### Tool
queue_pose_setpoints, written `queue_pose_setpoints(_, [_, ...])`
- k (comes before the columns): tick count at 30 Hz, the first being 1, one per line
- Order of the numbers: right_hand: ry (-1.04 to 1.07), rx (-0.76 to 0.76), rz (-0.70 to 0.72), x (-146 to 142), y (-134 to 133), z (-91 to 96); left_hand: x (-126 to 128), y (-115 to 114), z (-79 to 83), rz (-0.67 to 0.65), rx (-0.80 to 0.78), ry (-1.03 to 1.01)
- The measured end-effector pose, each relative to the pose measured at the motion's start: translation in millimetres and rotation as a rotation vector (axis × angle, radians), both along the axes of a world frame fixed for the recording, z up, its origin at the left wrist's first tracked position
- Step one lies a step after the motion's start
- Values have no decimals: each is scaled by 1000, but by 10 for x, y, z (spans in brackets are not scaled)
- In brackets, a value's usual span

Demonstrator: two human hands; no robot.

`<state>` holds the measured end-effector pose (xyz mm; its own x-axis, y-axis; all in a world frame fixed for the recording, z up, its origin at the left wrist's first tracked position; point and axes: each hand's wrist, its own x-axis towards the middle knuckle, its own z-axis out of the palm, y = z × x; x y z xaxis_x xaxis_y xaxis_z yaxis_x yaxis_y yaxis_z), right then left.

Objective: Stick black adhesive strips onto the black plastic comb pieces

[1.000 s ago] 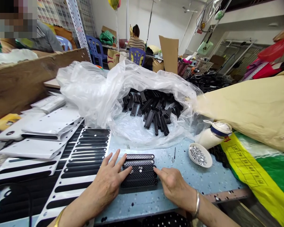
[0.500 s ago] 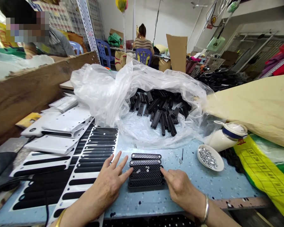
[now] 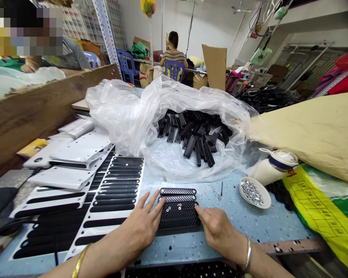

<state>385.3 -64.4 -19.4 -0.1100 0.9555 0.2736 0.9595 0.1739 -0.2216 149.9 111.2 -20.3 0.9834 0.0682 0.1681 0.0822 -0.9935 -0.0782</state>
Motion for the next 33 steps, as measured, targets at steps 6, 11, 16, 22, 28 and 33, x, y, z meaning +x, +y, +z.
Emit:
queue_pose_setpoints(6, [194, 80, -82, -29, 160, 102, 43, 43, 210, 97, -180, 2])
queue_pose_setpoints(11, [130, -81, -86, -225, 419, 257, 188, -185, 191, 170, -228, -135])
queue_pose_setpoints(16, [10, -189, -14, -331, 445, 319, 168, -351, 129, 138, -264, -158])
queue_pose_setpoints(22, [88, -90, -18, -254, 245, 272, 1, -288, 70, 119, -296, -269])
queue_pose_setpoints(28, [105, -82, 0, -255, 167, 215, -22, -260, 9, 208, -268, -326])
queue_pose_setpoints(33, [-57, -165, 69, -298, 146, 218, -20, -326, -17, 191, -245, -271])
